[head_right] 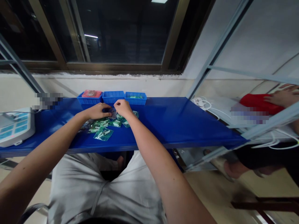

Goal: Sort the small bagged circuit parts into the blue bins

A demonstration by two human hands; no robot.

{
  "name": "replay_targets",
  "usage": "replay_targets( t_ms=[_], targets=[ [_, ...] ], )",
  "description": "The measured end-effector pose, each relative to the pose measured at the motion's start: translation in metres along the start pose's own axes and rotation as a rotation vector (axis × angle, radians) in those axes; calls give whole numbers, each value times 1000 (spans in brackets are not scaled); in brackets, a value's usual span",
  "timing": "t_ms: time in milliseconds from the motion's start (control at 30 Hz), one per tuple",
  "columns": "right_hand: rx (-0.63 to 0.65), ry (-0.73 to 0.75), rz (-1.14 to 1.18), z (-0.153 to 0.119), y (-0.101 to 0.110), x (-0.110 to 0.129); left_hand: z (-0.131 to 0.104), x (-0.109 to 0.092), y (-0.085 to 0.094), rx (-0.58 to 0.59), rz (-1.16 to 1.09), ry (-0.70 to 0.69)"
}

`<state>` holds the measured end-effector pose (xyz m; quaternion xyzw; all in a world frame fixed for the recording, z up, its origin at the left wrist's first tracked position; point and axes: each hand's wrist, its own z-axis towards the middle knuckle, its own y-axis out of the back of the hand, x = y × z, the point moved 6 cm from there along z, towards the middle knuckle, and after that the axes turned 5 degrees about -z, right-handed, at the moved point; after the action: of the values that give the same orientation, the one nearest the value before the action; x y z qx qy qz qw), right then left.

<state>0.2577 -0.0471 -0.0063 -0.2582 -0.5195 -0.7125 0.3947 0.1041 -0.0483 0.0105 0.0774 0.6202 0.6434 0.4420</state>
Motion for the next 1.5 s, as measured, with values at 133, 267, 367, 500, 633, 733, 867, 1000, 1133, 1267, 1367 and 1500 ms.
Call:
replay_targets(
  t_ms=[133,267,367,500,633,733,867,1000,1133,1267,1367,1500],
  targets=[
    [15,18,-25,-1,0,1,0,5,4,-6,-20,42],
    [28,42,-50,-1,-1,2,0,20,8,-36,-22,106],
    [32,54,-60,0,-3,1,0,27,6,-29,-32,111],
    [37,65,-71,0,-3,0,1,30,4,-74,-67,124],
    [45,62,-64,-2,-4,3,2,28,7,-191,-111,124],
    [54,58,-27,-4,-5,5,0,18,15,-337,-145,78],
    [90,89,35,-4,-8,10,-2,6,15,-391,-171,87],
    [61,79,71,-2,-6,10,-5,0,13,-393,-207,109],
    [13,75,78,0,-2,9,-7,-2,12,-385,-210,117],
    [4,57,79,2,-3,4,-8,-5,10,-374,-257,125],
    [-2,64,76,3,-3,2,-8,-5,9,-372,-295,134],
    [-15,61,63,3,-1,2,-8,0,6,-352,-372,183]
  ],
)
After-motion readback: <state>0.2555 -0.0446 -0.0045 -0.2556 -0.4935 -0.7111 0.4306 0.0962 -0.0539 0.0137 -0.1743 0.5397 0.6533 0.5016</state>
